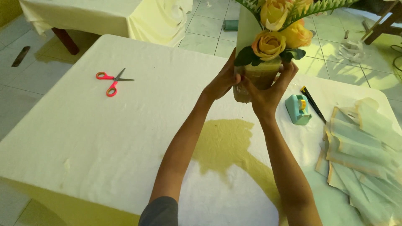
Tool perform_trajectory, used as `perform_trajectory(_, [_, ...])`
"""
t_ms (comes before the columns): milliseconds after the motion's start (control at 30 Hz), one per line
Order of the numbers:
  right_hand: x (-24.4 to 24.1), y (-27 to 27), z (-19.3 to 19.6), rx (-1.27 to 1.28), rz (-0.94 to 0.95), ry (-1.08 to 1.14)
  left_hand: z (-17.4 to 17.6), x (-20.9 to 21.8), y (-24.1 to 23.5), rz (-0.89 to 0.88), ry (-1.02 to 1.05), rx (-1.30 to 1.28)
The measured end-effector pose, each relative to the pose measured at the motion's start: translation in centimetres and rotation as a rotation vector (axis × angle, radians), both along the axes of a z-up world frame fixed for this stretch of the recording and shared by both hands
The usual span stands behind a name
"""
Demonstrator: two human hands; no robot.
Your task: The person wraps a bouquet of yellow roses in paper and adhesive tape.
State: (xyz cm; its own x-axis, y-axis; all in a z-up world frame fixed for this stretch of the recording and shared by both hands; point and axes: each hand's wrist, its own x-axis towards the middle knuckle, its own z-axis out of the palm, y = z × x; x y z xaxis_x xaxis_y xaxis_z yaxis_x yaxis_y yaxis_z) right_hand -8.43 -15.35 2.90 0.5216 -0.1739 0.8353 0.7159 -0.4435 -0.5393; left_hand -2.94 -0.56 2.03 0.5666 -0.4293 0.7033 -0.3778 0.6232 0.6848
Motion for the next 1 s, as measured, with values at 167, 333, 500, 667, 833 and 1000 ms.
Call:
perform_trajectory(167, [-0.1,0.1,0.1,0.007,0.04,-0.059,-0.3,0.2,0.3,0.126,-0.125,0.097])
perform_trajectory(333, [-0.5,0.2,1.0,0.0,0.068,-0.096,0.9,-0.4,1.3,0.199,-0.133,0.145])
perform_trajectory(500, [-2.5,-1.2,3.8,0.063,-0.065,-0.081,0.9,-0.3,2.5,0.213,-0.12,0.112])
perform_trajectory(667, [-0.3,-5.5,3.9,0.131,0.446,0.239,1.4,-0.6,2.1,0.198,-0.055,0.162])
perform_trajectory(833, [3.1,-8.9,4.4,0.284,0.811,0.833,0.3,-1.8,1.2,-0.025,0.232,0.041])
perform_trajectory(1000, [4.6,-9.2,-0.1,0.149,0.781,1.164,-2.0,-8.9,-1.6,0.334,0.922,-0.091])
